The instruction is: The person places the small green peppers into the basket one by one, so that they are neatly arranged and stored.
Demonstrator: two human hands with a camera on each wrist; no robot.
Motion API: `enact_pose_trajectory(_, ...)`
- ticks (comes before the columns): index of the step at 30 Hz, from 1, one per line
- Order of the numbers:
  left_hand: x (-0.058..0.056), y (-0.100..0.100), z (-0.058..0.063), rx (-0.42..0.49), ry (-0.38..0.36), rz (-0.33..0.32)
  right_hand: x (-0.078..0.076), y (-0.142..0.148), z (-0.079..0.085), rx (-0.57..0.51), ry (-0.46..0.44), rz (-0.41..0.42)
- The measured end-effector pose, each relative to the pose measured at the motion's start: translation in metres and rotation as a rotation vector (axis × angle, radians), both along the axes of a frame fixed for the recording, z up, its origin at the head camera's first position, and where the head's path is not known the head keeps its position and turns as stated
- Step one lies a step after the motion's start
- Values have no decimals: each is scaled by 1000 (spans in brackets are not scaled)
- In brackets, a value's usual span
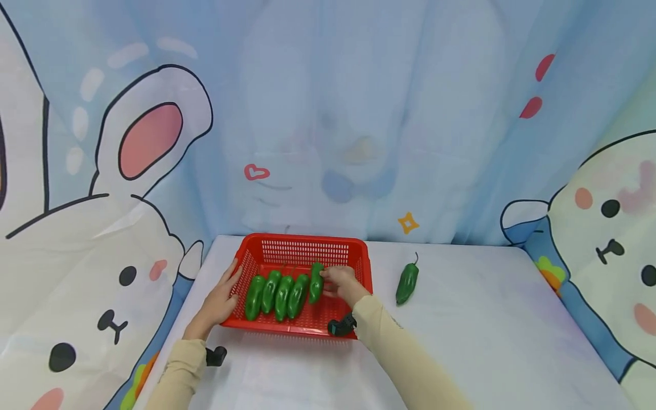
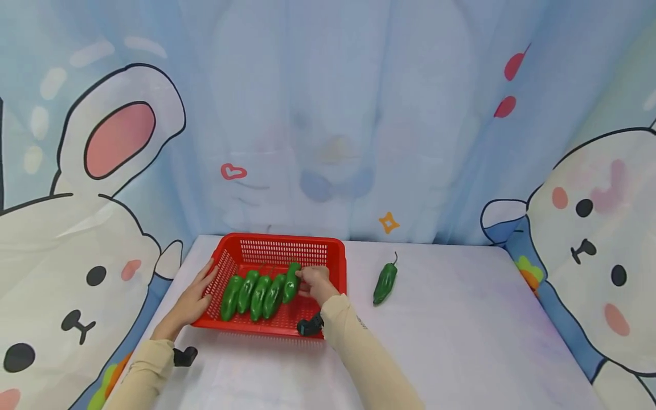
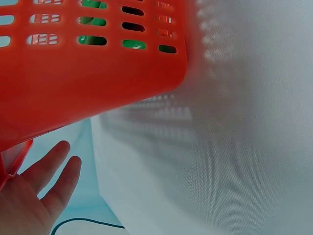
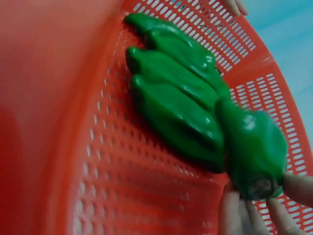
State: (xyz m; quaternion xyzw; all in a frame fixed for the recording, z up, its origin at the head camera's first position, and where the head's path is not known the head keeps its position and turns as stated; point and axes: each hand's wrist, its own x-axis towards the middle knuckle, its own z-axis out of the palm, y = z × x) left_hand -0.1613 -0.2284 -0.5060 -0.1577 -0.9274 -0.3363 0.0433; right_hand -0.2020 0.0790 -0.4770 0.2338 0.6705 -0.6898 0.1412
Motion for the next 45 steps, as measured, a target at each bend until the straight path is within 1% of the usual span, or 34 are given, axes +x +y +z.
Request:
enact_pose_trajectory(2, -1, 2, -2, 2, 3, 2, 1, 0, -4, 13, -23, -18)
enact_pose_trajectory(7, -2, 4, -3, 10, 17, 0, 2, -2, -7, 61, -64, -55)
enact_pose_trajectory(13, 1, 8, -4, 0, 7, -12, 6, -2, -16, 96, -122, -74)
enact_pose_trajectory(16, 0, 11, -3, -2, 12, -10, 5, -4, -16, 121, -136, -78)
enact_pose_trajectory(21, -1, 13, -2, -3, 19, -12, 3, -5, -11, 139, -144, -63)
enact_pose_trajectory(25, 0, 14, 1, -12, 6, -17, 4, -2, -7, 127, -129, -48)
enact_pose_trajectory(28, 2, 14, 4, 0, 4, -16, 3, 2, -5, 126, -113, -46)
enact_pose_trajectory(31, 3, 13, 5, 8, 8, -7, 1, 4, -3, 150, -113, -35)
enact_pose_trajectory(35, 1, 11, 4, -7, 6, -6, -2, 6, 1, 197, -109, 6)
enact_pose_trajectory(39, 1, 7, 3, -6, 1, -5, -3, 6, 9, 226, -100, 40)
enact_pose_trajectory(41, 2, 6, 3, -2, -1, -2, -4, 5, 15, 219, -93, 57)
enact_pose_trajectory(45, 3, 2, 2, 4, -9, 2, -4, 7, 27, 150, -57, 104)
